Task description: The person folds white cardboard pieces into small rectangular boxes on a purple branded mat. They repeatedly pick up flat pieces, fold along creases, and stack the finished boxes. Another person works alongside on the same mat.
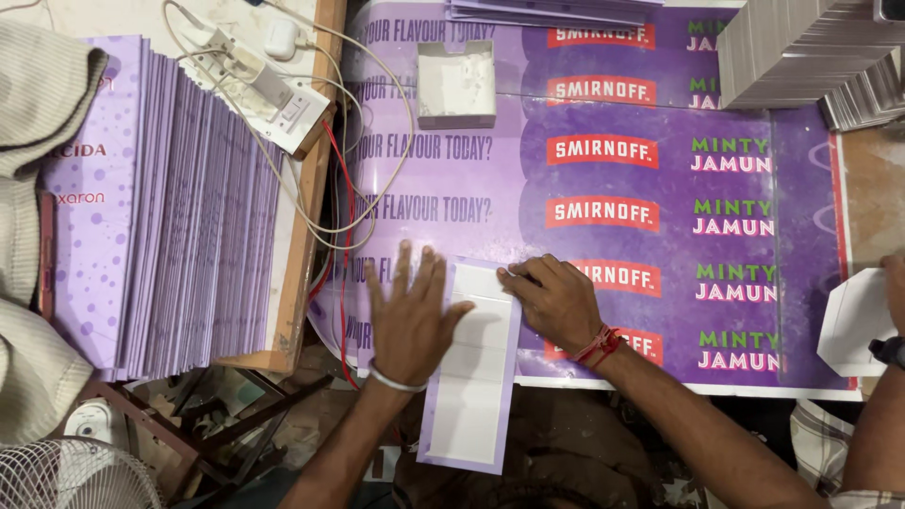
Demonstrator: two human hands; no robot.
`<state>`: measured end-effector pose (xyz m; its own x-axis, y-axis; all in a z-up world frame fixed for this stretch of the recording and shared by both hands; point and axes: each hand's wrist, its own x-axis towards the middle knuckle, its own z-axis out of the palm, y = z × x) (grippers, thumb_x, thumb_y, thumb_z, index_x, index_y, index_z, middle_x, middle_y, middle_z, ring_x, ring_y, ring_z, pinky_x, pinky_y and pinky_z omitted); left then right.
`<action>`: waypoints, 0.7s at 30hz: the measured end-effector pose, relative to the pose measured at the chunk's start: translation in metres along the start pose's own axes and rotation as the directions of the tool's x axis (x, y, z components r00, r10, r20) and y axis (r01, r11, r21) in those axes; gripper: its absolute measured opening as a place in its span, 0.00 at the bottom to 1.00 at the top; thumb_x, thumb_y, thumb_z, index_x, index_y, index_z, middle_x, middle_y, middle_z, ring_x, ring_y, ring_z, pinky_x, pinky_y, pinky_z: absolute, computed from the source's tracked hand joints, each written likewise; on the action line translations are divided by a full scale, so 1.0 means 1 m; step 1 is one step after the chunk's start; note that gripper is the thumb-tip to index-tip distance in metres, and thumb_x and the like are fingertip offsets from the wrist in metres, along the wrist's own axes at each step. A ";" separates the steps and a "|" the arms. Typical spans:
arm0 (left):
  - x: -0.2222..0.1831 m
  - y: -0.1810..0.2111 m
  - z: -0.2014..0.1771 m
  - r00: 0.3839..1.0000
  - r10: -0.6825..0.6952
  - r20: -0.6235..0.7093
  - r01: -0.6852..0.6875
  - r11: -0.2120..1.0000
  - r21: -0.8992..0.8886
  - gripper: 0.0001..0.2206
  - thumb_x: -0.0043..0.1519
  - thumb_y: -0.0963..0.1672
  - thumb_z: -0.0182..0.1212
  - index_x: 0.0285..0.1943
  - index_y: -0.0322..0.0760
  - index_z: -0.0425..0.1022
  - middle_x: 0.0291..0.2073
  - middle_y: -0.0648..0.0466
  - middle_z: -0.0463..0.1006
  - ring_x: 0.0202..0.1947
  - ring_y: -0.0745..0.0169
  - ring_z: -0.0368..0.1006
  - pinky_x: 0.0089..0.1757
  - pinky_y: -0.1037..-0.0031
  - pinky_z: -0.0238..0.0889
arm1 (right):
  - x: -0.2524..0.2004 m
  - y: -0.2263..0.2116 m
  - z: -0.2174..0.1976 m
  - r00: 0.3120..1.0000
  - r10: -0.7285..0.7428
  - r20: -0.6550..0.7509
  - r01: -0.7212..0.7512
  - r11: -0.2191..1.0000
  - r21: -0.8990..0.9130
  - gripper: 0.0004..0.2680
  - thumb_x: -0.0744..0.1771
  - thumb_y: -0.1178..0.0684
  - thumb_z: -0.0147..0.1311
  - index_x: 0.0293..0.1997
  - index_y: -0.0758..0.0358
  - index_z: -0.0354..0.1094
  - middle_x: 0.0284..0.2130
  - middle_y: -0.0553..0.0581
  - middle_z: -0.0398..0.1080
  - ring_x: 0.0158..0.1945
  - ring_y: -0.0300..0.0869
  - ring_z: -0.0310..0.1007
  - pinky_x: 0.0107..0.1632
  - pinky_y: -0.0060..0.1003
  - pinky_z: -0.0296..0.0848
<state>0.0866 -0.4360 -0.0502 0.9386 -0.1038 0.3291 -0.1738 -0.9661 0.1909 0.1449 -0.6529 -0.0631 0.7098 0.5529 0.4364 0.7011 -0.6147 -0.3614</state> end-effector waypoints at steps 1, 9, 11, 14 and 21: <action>-0.010 -0.004 -0.005 0.998 -0.032 -0.050 0.030 0.999 -0.034 0.25 0.60 0.55 0.61 0.58 0.36 0.73 0.57 0.45 0.79 0.63 0.40 0.69 0.59 0.39 0.54 | 0.001 -0.001 -0.002 1.000 0.011 0.005 -0.011 1.000 0.013 0.06 0.64 0.57 0.61 0.43 0.55 0.78 0.35 0.48 0.73 0.36 0.41 0.71 0.35 0.37 0.71; -0.103 0.057 -0.028 0.538 -0.579 0.613 0.822 0.521 -0.230 0.35 0.55 0.48 0.71 0.71 0.40 0.61 0.29 0.47 0.85 0.30 0.54 0.81 0.35 0.68 0.72 | -0.002 -0.002 0.002 0.999 0.042 0.019 -0.042 0.999 0.016 0.06 0.65 0.60 0.60 0.43 0.57 0.78 0.39 0.50 0.74 0.36 0.42 0.71 0.36 0.37 0.72; -0.103 0.075 -0.026 0.605 -0.503 0.617 0.785 0.247 -0.568 0.31 0.56 0.43 0.68 0.68 0.35 0.58 0.36 0.46 0.86 0.36 0.61 0.84 0.36 0.72 0.75 | -0.002 0.003 0.002 0.994 0.099 0.050 -0.103 0.992 0.079 0.08 0.64 0.59 0.61 0.45 0.55 0.78 0.42 0.50 0.74 0.38 0.41 0.72 0.37 0.36 0.73; -0.091 0.083 -0.026 0.681 -0.443 0.583 0.636 -0.037 -0.771 0.27 0.58 0.38 0.64 0.67 0.31 0.59 0.41 0.45 0.86 0.41 0.64 0.84 0.39 0.75 0.77 | -0.014 0.006 0.001 0.924 0.370 0.095 -0.378 0.853 0.359 0.16 0.64 0.59 0.65 0.57 0.57 0.71 0.50 0.54 0.70 0.39 0.40 0.71 0.40 0.37 0.75; -0.046 0.064 -0.005 0.805 -0.170 0.568 0.578 0.008 -0.816 0.25 0.63 0.38 0.61 0.70 0.32 0.60 0.40 0.45 0.86 0.39 0.67 0.81 0.39 0.78 0.75 | -0.055 -0.009 -0.007 0.691 0.697 0.189 -0.386 0.136 0.912 0.37 0.63 0.62 0.59 0.76 0.63 0.30 0.73 0.67 0.45 0.61 0.38 0.71 0.55 0.35 0.80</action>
<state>0.0311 -0.4923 -0.0483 0.9545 -0.0540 -0.2932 0.2978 0.1248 0.9464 0.0995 -0.6820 -0.0776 0.9926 0.0599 -0.1061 -0.1167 0.2161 -0.9694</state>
